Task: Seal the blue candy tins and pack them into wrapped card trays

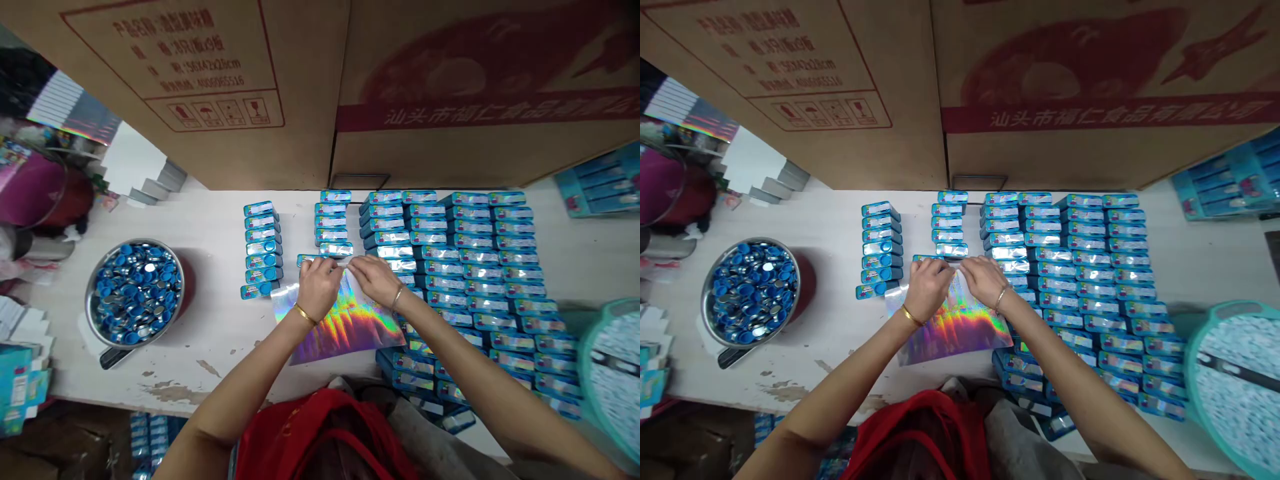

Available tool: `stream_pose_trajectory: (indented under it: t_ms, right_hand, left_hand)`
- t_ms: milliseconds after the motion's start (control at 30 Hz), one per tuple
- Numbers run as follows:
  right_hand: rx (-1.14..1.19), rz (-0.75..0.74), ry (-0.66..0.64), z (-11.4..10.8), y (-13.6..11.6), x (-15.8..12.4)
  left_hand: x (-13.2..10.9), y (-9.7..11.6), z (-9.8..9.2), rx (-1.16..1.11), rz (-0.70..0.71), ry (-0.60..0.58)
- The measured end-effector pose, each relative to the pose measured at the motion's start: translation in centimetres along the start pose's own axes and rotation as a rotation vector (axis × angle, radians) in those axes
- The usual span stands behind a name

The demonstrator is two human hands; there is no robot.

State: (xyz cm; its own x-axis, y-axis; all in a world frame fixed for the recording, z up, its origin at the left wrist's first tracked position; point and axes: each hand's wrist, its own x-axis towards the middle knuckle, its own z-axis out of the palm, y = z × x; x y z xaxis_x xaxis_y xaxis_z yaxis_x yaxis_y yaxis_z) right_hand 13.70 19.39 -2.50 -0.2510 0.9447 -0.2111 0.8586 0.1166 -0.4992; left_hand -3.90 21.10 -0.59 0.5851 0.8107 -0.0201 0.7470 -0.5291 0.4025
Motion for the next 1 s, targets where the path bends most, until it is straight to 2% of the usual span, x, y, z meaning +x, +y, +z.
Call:
stream_pose_trajectory:
  t_ms: [133, 267, 367, 467, 533, 600, 700, 800, 867, 1000]
  right_hand:
    - [0.036, 0.030, -0.020, 0.0, 0.6, 0.6]
    - [0.015, 0.073, -0.014, 0.0, 1.0, 0.7]
    - [-0.037, 0.089, -0.012, -0.3, 1.1, 0.4]
    - [0.016, 0.053, 0.126, -0.8, 0.6, -0.3]
    - [0.182, 0.009, 0.287, -1.3, -0.6, -0.8]
    - [0.418, -0.019, 0.386, -1.4, -2.4, -1.1]
    - [0.702, 0.032, 0.360, -0.8, -5.6, -0.8]
    - [0.872, 0.147, 0.280, 0.7, -8.2, 0.5]
    - [0.918, 0.168, 0.244, 1.9, -9.2, 1.9]
    - [0.762, 0.148, 0.194, 3.7, -10.2, 6.0]
  left_hand:
    - [-0.1, 1.0, 0.8, 0.074, 0.039, 0.031]
    - [-1.7, 2.6, 0.8, -0.024, 0.006, 0.022]
    - [-3.3, 4.0, -0.5, -0.281, -0.030, 0.033]
    - [-3.9, 4.1, -2.4, -0.675, -0.240, 0.192]
    - [-3.4, 3.3, -3.5, -0.944, -0.459, 0.346]
    - [-2.7, 1.9, -4.1, -1.152, -0.629, 0.451]
    - [-2.3, -0.2, -4.4, -1.311, -0.759, 0.516]
    - [-3.1, -2.1, -4.1, -1.361, -0.824, 0.539]
    - [-3.9, -3.7, -3.8, -1.338, -0.856, 0.555]
    - [-4.5, -7.8, -3.1, -1.131, -0.876, 0.653]
